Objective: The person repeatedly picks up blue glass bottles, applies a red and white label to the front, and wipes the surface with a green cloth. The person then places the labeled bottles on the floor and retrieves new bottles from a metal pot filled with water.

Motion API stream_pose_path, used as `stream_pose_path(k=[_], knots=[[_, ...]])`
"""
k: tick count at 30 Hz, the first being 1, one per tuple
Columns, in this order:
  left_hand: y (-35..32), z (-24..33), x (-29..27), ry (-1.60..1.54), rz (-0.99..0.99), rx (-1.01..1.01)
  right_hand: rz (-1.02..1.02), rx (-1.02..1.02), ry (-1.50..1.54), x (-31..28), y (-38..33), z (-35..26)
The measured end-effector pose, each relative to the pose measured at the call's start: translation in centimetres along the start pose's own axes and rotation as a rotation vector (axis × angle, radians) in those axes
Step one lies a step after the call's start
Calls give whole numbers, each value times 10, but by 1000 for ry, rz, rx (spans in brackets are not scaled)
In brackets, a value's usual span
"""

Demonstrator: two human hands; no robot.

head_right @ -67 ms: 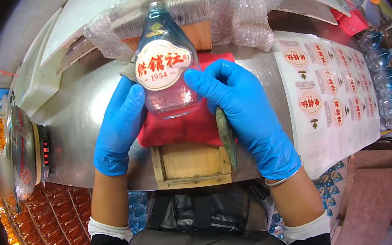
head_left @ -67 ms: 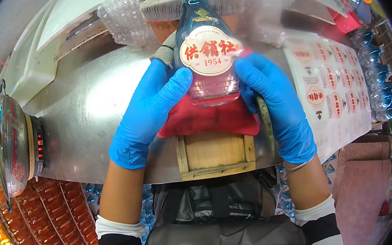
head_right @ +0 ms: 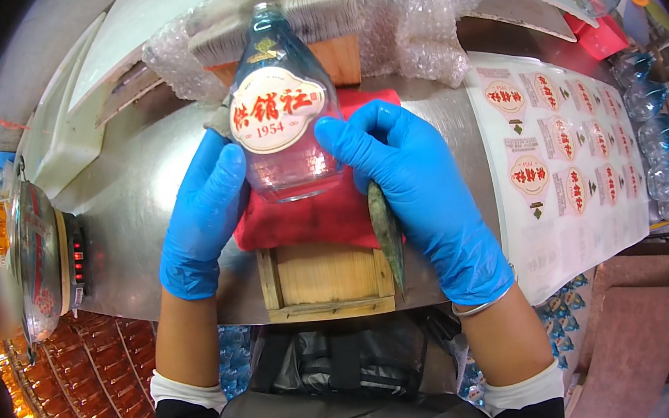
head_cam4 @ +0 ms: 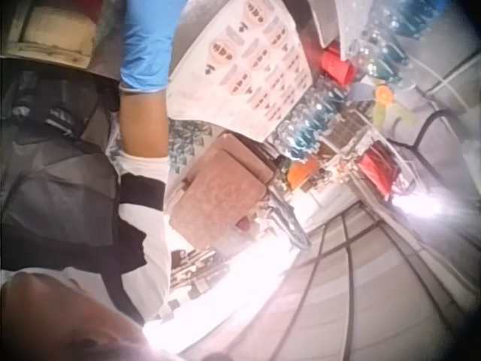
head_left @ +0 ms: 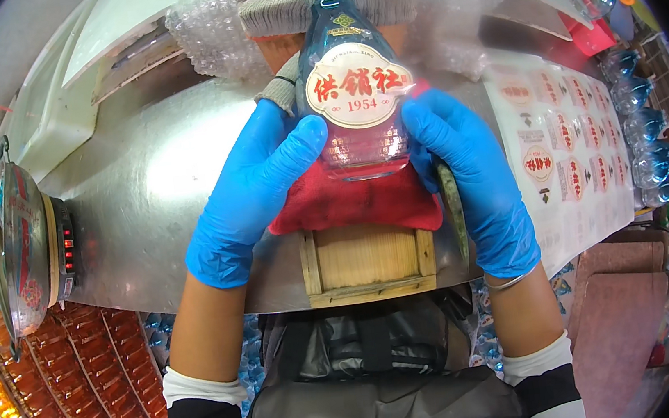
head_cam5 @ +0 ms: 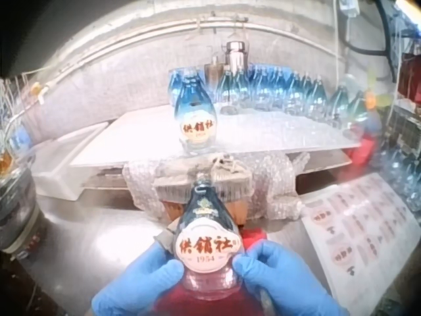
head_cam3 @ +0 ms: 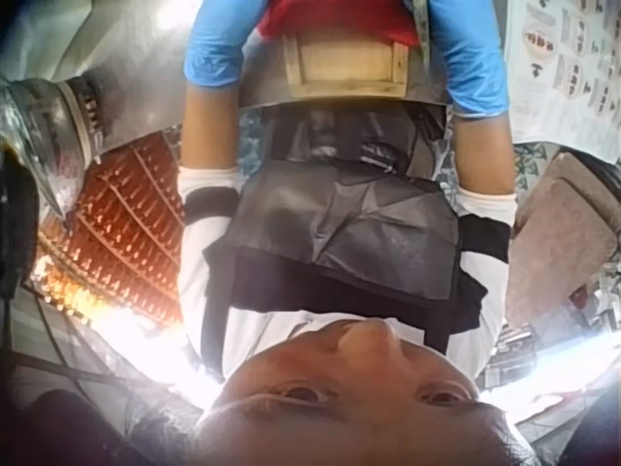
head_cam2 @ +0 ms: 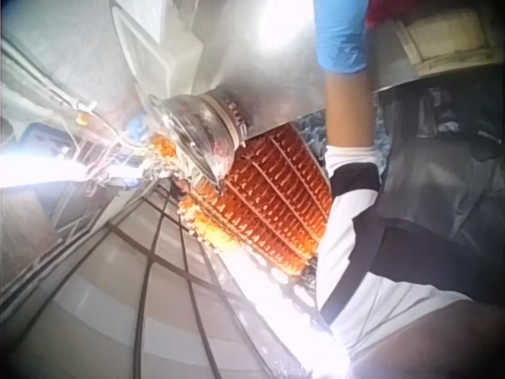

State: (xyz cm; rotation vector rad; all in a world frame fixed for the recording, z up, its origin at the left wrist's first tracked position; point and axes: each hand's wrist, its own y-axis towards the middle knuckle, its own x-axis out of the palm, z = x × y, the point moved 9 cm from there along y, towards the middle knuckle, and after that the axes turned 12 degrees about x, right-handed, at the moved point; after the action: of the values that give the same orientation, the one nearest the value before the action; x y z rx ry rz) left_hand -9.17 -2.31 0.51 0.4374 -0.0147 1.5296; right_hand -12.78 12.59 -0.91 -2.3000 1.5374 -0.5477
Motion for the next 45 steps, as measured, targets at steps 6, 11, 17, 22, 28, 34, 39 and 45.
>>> stream_pose_path(k=[6, 11, 17, 22, 28, 34, 39, 45], knots=[[-2, 1, 0, 71, -27, -18, -87, -47, 60, 2, 0, 1], [-1, 0, 2, 29, -19, -21, -76, -35, 70, 1, 0, 3], [-2, 0, 3, -23, -25, -48, -176, 25, 171, -3, 3, 13], [3, 9, 13, -36, -80, -25, 230, 97, 693, -58, 1, 41], [3, 6, 10, -1, -63, -31, 360, -321, 156, -7, -64, -10], [2, 3, 7, -8, -65, -51, 475, -89, 312, -40, -44, 31], [1, 4, 0, 327, -116, 97, 755, -741, -325, -24, -94, -25], [-6, 8, 0, 592, -35, 190, 362, -1157, -1317, 76, -118, -31]])
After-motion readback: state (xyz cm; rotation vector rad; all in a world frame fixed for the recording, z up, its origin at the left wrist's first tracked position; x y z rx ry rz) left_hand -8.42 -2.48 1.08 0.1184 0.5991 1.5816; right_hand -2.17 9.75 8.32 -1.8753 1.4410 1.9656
